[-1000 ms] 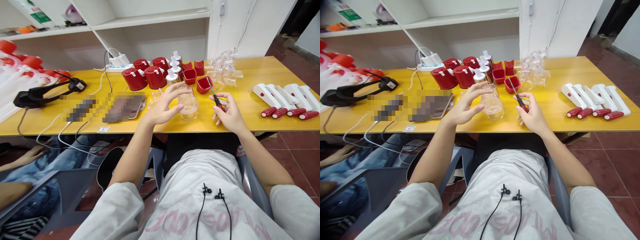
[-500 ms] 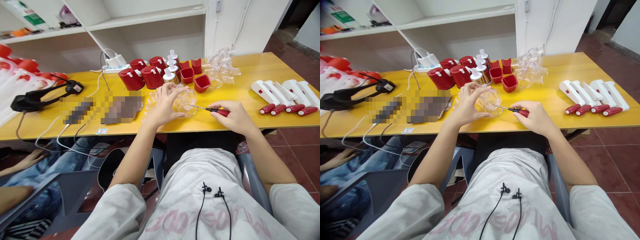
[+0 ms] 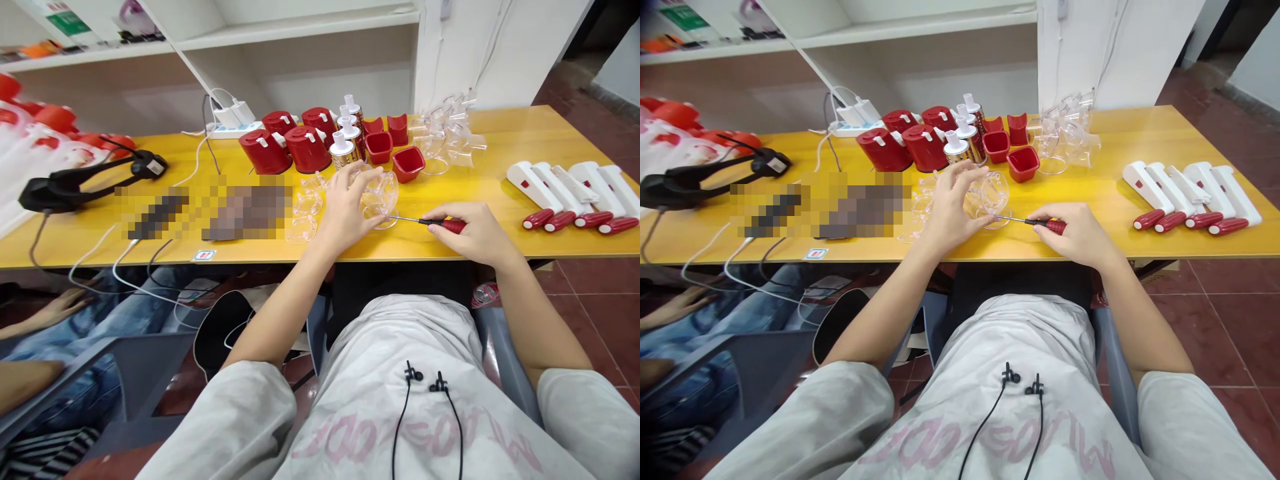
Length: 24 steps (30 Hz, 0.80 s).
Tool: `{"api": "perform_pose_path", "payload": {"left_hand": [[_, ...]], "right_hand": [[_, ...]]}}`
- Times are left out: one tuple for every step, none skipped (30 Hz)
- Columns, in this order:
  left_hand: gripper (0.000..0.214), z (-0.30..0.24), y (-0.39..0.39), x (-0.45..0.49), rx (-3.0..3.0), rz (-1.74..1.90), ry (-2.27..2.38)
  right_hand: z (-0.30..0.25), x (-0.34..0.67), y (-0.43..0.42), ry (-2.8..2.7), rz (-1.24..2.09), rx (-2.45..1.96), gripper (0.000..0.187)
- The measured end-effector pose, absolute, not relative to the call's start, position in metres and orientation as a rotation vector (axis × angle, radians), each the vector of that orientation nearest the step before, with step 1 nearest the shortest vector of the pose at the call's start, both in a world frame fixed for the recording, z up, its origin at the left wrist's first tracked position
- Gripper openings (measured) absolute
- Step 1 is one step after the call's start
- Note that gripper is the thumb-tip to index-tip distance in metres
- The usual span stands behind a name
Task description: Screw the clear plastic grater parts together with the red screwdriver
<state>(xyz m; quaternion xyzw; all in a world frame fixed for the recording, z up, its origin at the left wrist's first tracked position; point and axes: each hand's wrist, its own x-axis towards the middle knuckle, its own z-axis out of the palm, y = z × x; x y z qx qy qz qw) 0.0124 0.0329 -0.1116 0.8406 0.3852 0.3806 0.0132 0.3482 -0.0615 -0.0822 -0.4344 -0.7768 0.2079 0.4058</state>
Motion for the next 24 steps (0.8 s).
{"api": "perform_pose_path", "payload": {"left_hand": [[0.107, -0.111, 0.033, 0.013, 2.612, 1.186, 1.209], [0.107, -0.11, 0.032, 0.013, 2.605, 1.185, 1.223], [0.107, -0.109, 0.031, 0.013, 2.6, 1.181, 1.235], [0.106, -0.108, 0.03, 0.014, 2.597, 1.174, 1.241], [0.106, -0.107, 0.03, 0.014, 2.596, 1.169, 1.245], [0.106, -0.106, 0.029, 0.015, 2.594, 1.166, 1.25], [0.107, -0.106, 0.028, 0.015, 2.589, 1.161, 1.257], [0.107, -0.106, 0.028, 0.016, 2.583, 1.158, 1.267], [0.107, -0.106, 0.027, 0.017, 2.577, 1.152, 1.28], [0.108, -0.106, 0.027, 0.017, 2.573, 1.147, 1.294], [0.108, -0.106, 0.026, 0.018, 2.573, 1.142, 1.305], [0.108, -0.107, 0.025, 0.019, 2.576, 1.14, 1.311], [0.108, -0.108, 0.025, 0.019, 2.579, 1.14, 1.315], [0.108, -0.108, 0.024, 0.02, 2.582, 1.139, 1.319], [0.108, -0.108, 0.023, 0.021, 2.583, 1.139, 1.323], [0.108, -0.109, 0.023, 0.021, 2.582, 1.141, 1.329], [0.108, -0.109, 0.022, 0.022, 2.581, 1.142, 1.336], [0.109, -0.109, 0.022, 0.022, 2.581, 1.145, 1.339], [0.109, -0.109, 0.022, 0.023, 2.583, 1.149, 1.335], [0.109, -0.108, 0.022, 0.023, 2.585, 1.153, 1.325], [0.108, -0.108, 0.021, 0.023, 2.587, 1.156, 1.315], [0.108, -0.108, 0.021, 0.023, 2.587, 1.156, 1.309], [0.108, -0.108, 0.021, 0.023, 2.584, 1.155, 1.308], [0.108, -0.107, 0.022, 0.023, 2.581, 1.153, 1.313]], "right_hand": [[-0.082, 0.348, -0.061, -1.953, 0.527, -1.104, 0.024], [-0.082, 0.347, -0.061, -1.945, 0.525, -1.11, 0.024], [-0.082, 0.347, -0.061, -1.94, 0.521, -1.112, 0.024], [-0.082, 0.346, -0.061, -1.935, 0.519, -1.11, 0.024], [-0.082, 0.345, -0.06, -1.929, 0.518, -1.106, 0.024], [-0.082, 0.344, -0.06, -1.921, 0.519, -1.099, 0.024], [-0.083, 0.343, -0.059, -1.914, 0.523, -1.09, 0.023], [-0.084, 0.342, -0.059, -1.907, 0.527, -1.085, 0.023], [-0.084, 0.341, -0.058, -1.894, 0.532, -1.09, 0.023], [-0.085, 0.34, -0.058, -1.876, 0.538, -1.11, 0.023], [-0.085, 0.34, -0.058, -1.861, 0.548, -1.143, 0.024], [-0.084, 0.341, -0.059, -1.854, 0.561, -1.185, 0.026], [-0.083, 0.341, -0.059, -1.857, 0.574, -1.228, 0.027], [-0.082, 0.342, -0.06, -1.869, 0.586, -1.266, 0.027], [-0.081, 0.343, -0.062, -1.885, 0.595, -1.292, 0.027], [-0.079, 0.344, -0.063, -1.901, 0.602, -1.307, 0.027], [-0.078, 0.345, -0.064, -1.907, 0.608, -1.315, 0.027], [-0.076, 0.346, -0.066, -1.903, 0.609, -1.322, 0.026], [-0.075, 0.346, -0.068, -1.899, 0.605, -1.331, 0.027], [-0.073, 0.347, -0.069, -1.9, 0.597, -1.342, 0.027], [-0.072, 0.347, -0.071, -1.905, 0.584, -1.352, 0.027], [-0.071, 0.347, -0.072, -1.915, 0.572, -1.358, 0.028], [-0.071, 0.347, -0.073, -1.919, 0.564, -1.357, 0.029], [-0.071, 0.347, -0.073, -1.918, 0.568, -1.348, 0.028]]}}
